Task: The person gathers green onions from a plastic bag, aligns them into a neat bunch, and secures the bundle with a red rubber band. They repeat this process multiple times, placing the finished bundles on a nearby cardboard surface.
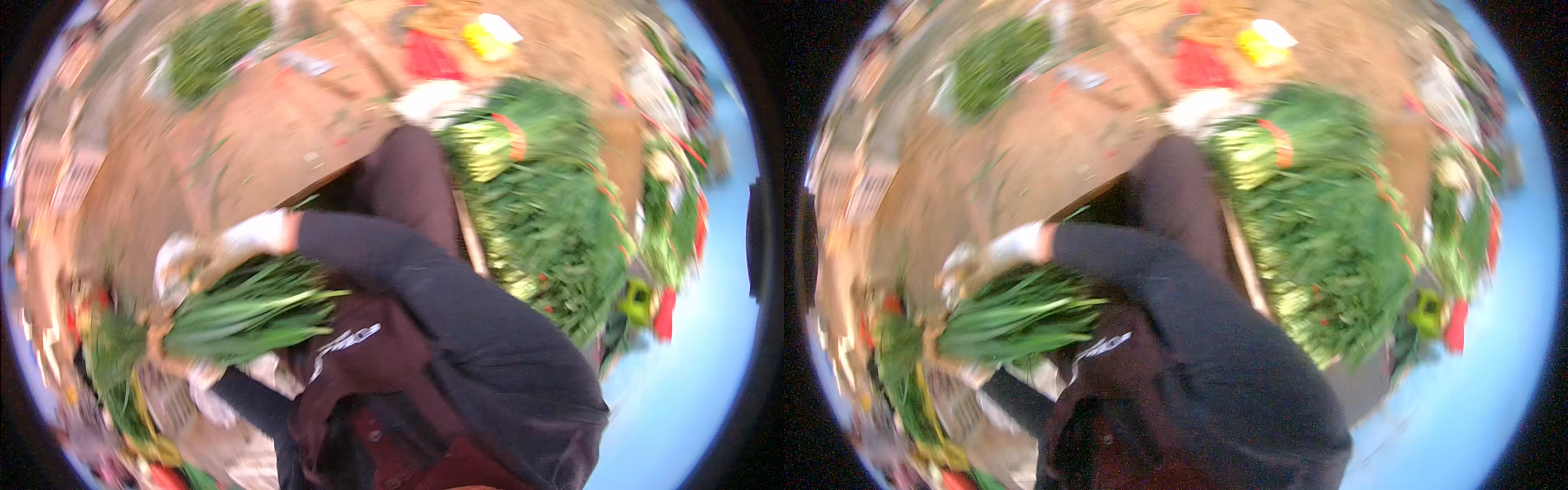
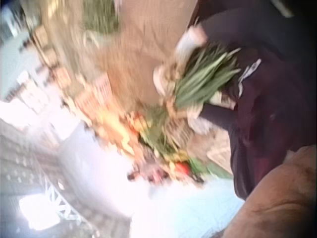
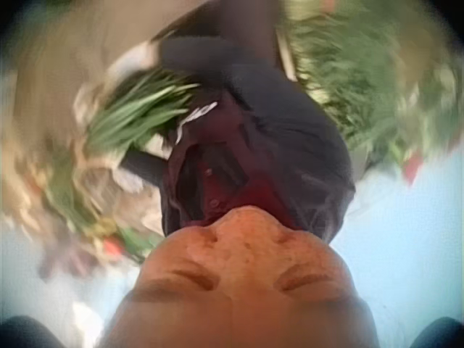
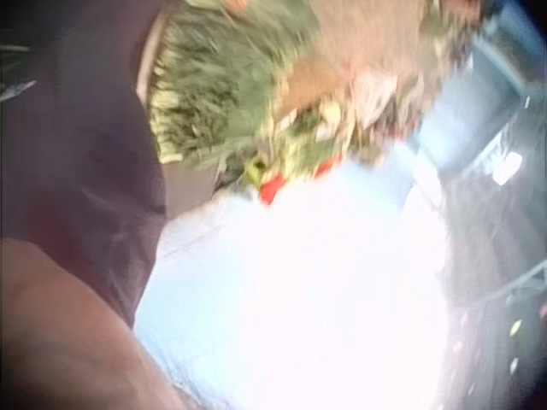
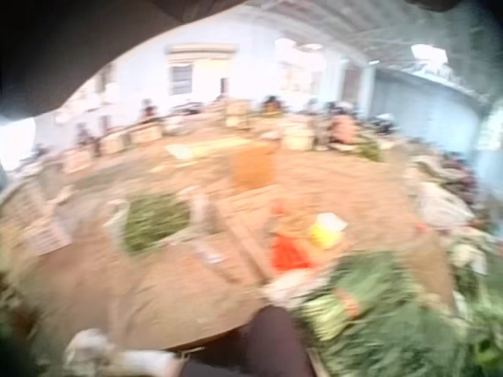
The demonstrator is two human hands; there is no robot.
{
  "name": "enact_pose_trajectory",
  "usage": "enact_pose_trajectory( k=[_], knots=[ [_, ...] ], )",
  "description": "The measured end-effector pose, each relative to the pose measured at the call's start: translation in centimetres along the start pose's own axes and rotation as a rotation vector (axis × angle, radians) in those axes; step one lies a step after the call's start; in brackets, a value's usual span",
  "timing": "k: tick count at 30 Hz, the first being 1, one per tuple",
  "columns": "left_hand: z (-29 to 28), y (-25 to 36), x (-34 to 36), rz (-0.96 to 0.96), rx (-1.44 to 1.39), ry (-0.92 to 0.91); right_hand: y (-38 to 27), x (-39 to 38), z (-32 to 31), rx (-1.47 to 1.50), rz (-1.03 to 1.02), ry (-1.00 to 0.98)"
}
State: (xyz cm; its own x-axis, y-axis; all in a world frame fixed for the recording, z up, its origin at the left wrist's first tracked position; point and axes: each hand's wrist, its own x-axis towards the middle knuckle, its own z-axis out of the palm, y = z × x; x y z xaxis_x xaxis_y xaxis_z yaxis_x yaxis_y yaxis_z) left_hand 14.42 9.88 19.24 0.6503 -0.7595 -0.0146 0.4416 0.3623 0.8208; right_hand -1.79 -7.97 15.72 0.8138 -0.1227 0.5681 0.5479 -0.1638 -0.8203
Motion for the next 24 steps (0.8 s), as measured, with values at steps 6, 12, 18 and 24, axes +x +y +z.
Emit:
enact_pose_trajectory(
  k=[6, 12, 18, 24],
  knots=[
    [-10.0, 0.6, 4.1, 0.057, 0.283, 0.197, 4.6, -9.8, 4.1, -0.456, 0.352, -0.239],
    [-17.7, -4.0, 5.0, -0.057, 0.375, 0.295, 2.8, -15.1, 8.8, 0.377, 0.628, 0.117],
    [-13.3, -3.4, 4.1, -0.360, 0.425, 0.339, 4.1, -13.7, 7.4, 0.204, 0.677, -0.118],
    [-21.0, -7.3, 5.3, -0.135, 0.170, 0.441, 2.3, -14.4, 6.9, -0.521, -0.138, -0.031]
  ],
)
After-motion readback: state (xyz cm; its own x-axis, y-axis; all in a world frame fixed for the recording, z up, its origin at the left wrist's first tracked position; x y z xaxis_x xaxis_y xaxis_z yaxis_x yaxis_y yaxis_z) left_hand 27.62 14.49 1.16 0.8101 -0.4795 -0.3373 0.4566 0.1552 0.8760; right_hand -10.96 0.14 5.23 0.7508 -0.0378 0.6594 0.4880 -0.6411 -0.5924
